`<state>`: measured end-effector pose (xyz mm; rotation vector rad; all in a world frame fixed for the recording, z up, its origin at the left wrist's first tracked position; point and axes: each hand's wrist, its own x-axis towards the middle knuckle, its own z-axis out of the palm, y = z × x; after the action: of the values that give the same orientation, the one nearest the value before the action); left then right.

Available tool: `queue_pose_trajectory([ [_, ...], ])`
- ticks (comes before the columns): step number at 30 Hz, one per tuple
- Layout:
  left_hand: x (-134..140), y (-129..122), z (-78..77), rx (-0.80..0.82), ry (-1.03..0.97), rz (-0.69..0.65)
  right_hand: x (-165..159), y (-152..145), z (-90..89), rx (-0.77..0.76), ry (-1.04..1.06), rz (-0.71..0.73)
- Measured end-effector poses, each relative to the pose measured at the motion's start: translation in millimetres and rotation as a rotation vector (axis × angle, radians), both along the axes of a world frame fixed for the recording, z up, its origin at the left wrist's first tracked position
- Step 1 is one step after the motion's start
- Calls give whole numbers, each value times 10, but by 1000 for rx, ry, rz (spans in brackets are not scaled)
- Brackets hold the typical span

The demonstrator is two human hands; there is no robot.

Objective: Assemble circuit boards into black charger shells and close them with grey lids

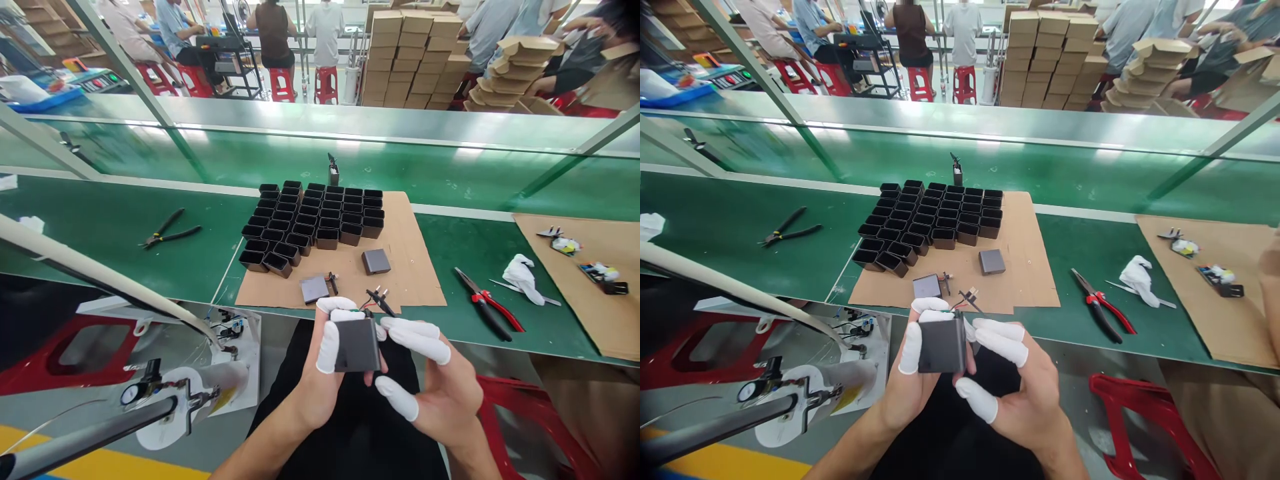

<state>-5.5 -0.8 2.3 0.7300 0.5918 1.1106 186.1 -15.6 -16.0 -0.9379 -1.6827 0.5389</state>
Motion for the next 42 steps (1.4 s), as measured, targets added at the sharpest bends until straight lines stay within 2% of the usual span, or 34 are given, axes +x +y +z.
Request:
queue_pose_trajectory([
  [5,97,94,85,-232,73,48,-234,-85,-224,-195,119,-37],
  [10,81,177,99,-302,230,15,-309,-21,-243,-347,292,-45],
  [12,25,220,119,-256,277,-47,-308,10,-230,-388,349,-63],
  [16,-104,274,160,36,339,-167,-309,50,-171,-497,580,-98],
  [19,-129,263,149,137,411,-137,-319,78,-91,-559,726,-139],
  [23,-59,221,96,126,382,3,-321,100,-25,-569,759,-174],
  [28,17,236,74,99,365,97,-280,85,-67,-561,701,-188],
  [37,49,276,19,-28,276,106,-206,95,-86,-520,612,-177],
  [40,35,267,30,-82,272,97,-173,111,-100,-470,573,-92],
  [42,5,249,9,1,313,113,-153,105,-125,-410,572,-27],
])
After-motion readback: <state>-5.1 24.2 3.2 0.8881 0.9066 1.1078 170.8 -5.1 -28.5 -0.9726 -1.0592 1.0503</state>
